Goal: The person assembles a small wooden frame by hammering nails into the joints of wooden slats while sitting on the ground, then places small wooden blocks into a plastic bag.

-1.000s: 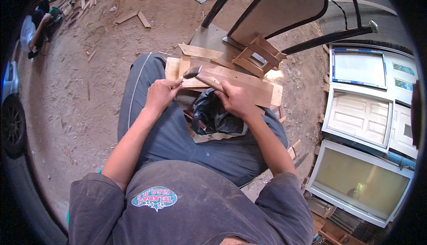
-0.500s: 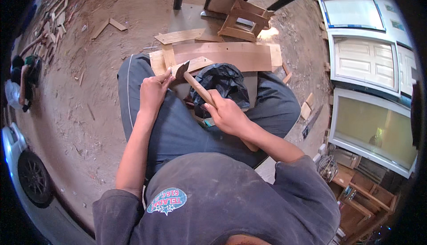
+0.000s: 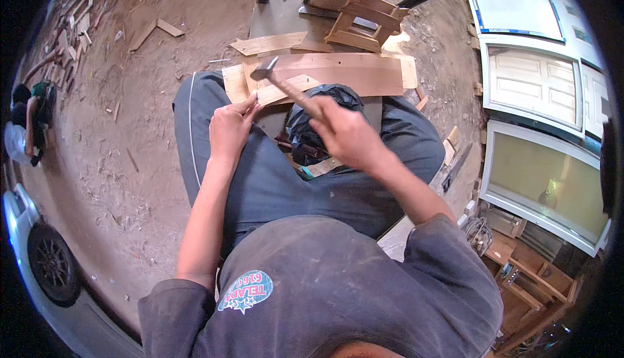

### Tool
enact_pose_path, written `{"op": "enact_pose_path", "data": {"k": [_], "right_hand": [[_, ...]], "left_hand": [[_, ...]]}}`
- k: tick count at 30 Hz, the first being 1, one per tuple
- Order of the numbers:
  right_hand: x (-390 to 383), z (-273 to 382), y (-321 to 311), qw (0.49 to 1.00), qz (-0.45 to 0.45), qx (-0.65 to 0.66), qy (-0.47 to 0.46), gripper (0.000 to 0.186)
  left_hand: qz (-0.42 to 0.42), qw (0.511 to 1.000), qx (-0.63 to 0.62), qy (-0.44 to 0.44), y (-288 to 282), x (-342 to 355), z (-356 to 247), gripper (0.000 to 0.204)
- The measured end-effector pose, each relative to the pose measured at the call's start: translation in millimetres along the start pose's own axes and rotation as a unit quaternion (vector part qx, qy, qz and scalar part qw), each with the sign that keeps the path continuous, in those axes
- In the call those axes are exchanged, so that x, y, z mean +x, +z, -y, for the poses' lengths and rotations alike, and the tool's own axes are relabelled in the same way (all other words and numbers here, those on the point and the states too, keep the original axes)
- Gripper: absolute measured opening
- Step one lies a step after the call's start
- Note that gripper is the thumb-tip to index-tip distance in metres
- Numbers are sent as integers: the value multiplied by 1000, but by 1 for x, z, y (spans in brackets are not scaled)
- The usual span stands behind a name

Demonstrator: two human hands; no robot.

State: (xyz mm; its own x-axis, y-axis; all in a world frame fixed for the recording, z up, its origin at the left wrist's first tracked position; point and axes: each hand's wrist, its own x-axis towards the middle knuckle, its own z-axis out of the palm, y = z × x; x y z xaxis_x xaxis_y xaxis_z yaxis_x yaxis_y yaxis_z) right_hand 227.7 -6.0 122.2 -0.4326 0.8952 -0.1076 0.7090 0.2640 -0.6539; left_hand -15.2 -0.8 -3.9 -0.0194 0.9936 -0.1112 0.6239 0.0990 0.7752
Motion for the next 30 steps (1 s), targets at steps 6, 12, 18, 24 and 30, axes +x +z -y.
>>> {"op": "enact_pose_path", "data": {"k": [6,12,18,24,30], "right_hand": [[37,-56,-28,991,27,-85,-96,23],[58,-94,-12,971,67,-175,-145,33],[63,-99,7,977,75,-140,-143,34],[61,-100,10,979,66,-139,-133,31],[48,-99,13,983,75,-132,-108,28]], "left_hand": [[-1,1000,26,-6,-3,-2,-4,28],[7,999,36,-28,-6,-5,-6,29],[16,998,48,-43,-10,-5,-12,27],[9,998,45,-42,-7,-4,-9,27],[11,998,40,-41,-7,-4,-8,29]]}}
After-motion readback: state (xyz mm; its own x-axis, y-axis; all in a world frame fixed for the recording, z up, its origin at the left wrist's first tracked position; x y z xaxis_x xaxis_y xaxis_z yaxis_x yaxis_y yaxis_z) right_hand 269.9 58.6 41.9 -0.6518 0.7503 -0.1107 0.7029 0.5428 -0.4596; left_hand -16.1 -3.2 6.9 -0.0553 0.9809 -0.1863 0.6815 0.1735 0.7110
